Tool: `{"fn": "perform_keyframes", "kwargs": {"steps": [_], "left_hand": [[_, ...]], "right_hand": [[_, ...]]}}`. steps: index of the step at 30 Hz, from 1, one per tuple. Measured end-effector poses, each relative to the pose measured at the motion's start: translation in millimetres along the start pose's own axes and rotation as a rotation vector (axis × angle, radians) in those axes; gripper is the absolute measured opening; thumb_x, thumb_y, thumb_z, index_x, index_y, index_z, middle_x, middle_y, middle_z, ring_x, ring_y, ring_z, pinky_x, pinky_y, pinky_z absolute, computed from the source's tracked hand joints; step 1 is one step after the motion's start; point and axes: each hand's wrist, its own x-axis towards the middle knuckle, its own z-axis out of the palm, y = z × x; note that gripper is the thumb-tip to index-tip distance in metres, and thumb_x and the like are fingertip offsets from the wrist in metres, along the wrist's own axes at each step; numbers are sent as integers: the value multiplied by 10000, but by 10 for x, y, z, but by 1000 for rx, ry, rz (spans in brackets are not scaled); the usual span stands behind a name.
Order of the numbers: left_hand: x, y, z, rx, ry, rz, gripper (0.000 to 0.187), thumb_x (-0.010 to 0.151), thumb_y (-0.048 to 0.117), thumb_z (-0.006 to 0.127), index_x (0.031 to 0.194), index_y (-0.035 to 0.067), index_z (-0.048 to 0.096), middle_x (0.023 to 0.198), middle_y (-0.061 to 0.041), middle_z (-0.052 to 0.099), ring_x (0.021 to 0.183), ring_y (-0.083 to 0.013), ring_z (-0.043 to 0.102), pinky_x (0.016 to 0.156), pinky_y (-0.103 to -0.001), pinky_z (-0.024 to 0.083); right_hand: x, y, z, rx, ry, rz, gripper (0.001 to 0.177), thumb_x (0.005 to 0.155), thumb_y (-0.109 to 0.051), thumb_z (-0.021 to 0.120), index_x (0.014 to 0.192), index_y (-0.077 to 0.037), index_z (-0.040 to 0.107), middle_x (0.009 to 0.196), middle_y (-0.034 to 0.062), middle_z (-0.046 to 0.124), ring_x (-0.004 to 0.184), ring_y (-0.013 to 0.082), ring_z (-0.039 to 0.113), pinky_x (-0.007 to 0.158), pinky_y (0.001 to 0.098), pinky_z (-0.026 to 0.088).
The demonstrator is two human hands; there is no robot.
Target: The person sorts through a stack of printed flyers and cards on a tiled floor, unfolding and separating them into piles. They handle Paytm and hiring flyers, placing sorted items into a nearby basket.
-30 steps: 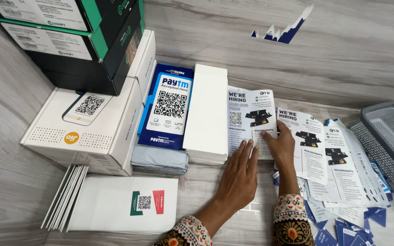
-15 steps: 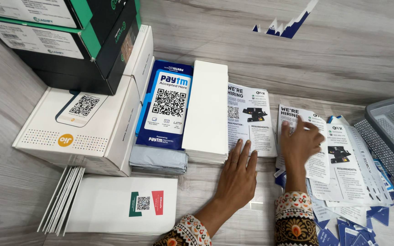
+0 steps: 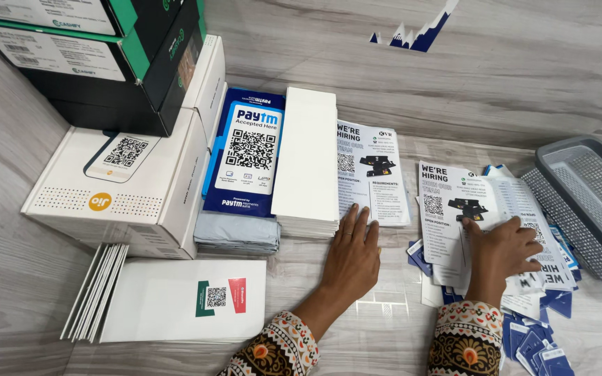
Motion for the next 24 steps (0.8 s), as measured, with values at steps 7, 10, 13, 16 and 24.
{"fn": "perform_keyframes", "kwargs": {"steps": [7, 10, 13, 16, 24], "left_hand": [[-24, 9, 15, 15, 25, 24, 479, 955, 176, 585, 1334, -114, 542, 1536, -304, 380, 1509, -449, 244, 1211, -566, 250], [-40, 11, 21, 21, 30, 32, 468, 964, 176, 584, 1335, -106, 547, 1536, -290, 392, 1513, -439, 253, 1219, -564, 257], [-48, 5, 26, 15, 24, 23, 465, 965, 180, 587, 1338, -95, 549, 1534, -279, 399, 1512, -432, 256, 1215, -565, 259], [-39, 9, 29, 0, 2, 2, 474, 956, 187, 591, 1339, -89, 549, 1531, -276, 396, 1508, -433, 251, 1202, -570, 258], [-1, 64, -106, -114, 33, -19, 555, 999, 319, 555, 1411, -46, 485, 1543, -246, 396, 1501, -409, 255, 1184, -560, 261]], "right_hand": [[-266, -2, -116, 109, -45, -49, 759, 700, -542, 929, 1196, -15, 701, 1255, 270, 579, 1195, 467, 470, 926, 623, 425], [-353, 0, -176, 190, -18, -60, 712, 698, -479, 949, 1151, 3, 686, 1229, 280, 578, 1119, 449, 511, 848, 565, 479], [-350, 22, -204, 261, -15, -62, 682, 682, -411, 958, 1138, 8, 671, 1147, 268, 632, 1010, 426, 595, 794, 533, 512], [-283, 106, -257, 360, -132, -24, 601, 740, -341, 924, 1169, -4, 670, 1058, 217, 722, 937, 381, 679, 815, 500, 537], [-337, 338, -827, 1605, -443, 2, 253, 937, -39, 738, 1184, -13, 689, 1112, 79, 741, 999, 158, 688, 895, 293, 564]]}}
